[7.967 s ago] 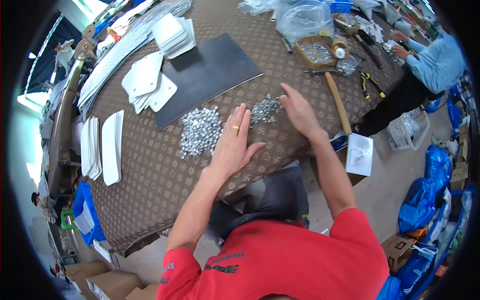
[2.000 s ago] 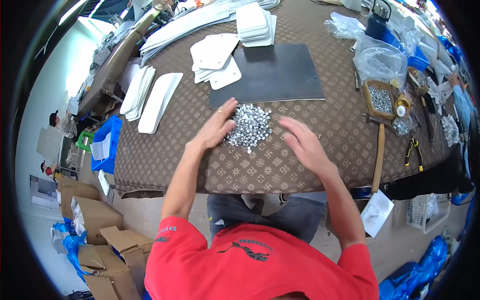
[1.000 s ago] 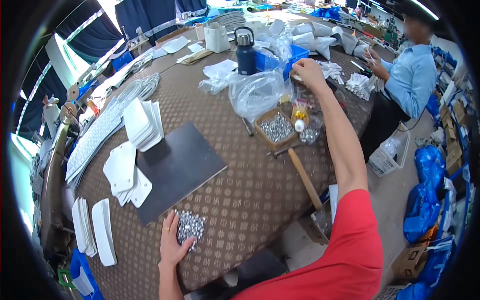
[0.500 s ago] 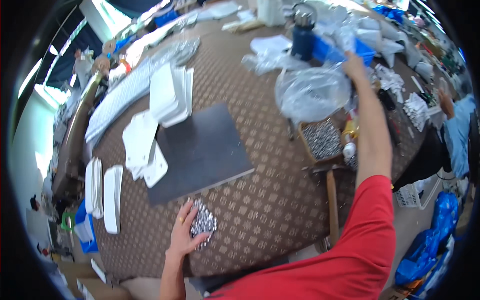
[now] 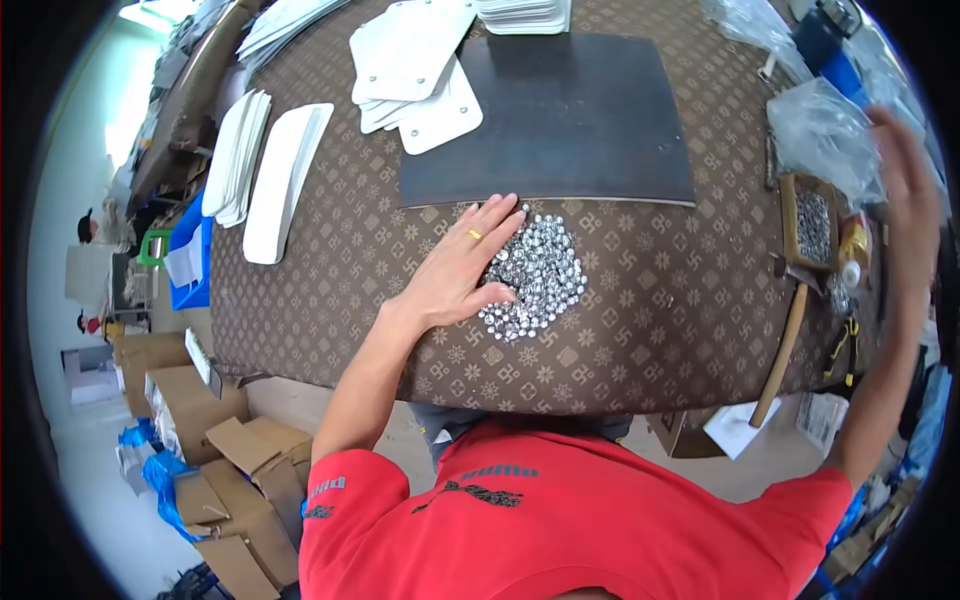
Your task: Manually inserting metal rivets into plastic components and securing them with a hammer at an assembly workbench.
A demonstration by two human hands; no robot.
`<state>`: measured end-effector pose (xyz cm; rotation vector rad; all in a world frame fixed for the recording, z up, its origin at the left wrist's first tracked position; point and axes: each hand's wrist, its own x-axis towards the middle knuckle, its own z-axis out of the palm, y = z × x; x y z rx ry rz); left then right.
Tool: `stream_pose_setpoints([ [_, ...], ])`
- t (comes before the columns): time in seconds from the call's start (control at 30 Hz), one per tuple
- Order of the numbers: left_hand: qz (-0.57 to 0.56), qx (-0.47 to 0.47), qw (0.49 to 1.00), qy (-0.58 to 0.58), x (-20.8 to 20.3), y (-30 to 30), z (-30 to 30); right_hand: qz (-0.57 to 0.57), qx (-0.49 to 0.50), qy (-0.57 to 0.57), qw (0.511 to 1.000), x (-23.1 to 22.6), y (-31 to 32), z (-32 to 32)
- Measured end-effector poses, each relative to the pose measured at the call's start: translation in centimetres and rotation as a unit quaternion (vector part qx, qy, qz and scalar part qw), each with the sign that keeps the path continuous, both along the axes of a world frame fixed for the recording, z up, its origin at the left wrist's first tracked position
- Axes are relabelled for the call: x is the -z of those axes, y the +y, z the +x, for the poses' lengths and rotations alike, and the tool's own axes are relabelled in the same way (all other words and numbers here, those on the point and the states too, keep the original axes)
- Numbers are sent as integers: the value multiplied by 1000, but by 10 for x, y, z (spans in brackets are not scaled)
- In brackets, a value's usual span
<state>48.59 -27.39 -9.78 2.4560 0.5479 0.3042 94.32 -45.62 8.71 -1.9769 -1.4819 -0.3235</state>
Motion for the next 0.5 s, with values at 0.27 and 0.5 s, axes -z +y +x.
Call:
stream_pose_setpoints([
  [0.27, 152, 132, 979, 38, 8, 13, 13, -129, -367, 94, 916, 183, 55, -198],
  [0.5, 84, 125, 989, 3, 5, -9, 16, -66, -344, 257, 901, 188, 31, -192],
])
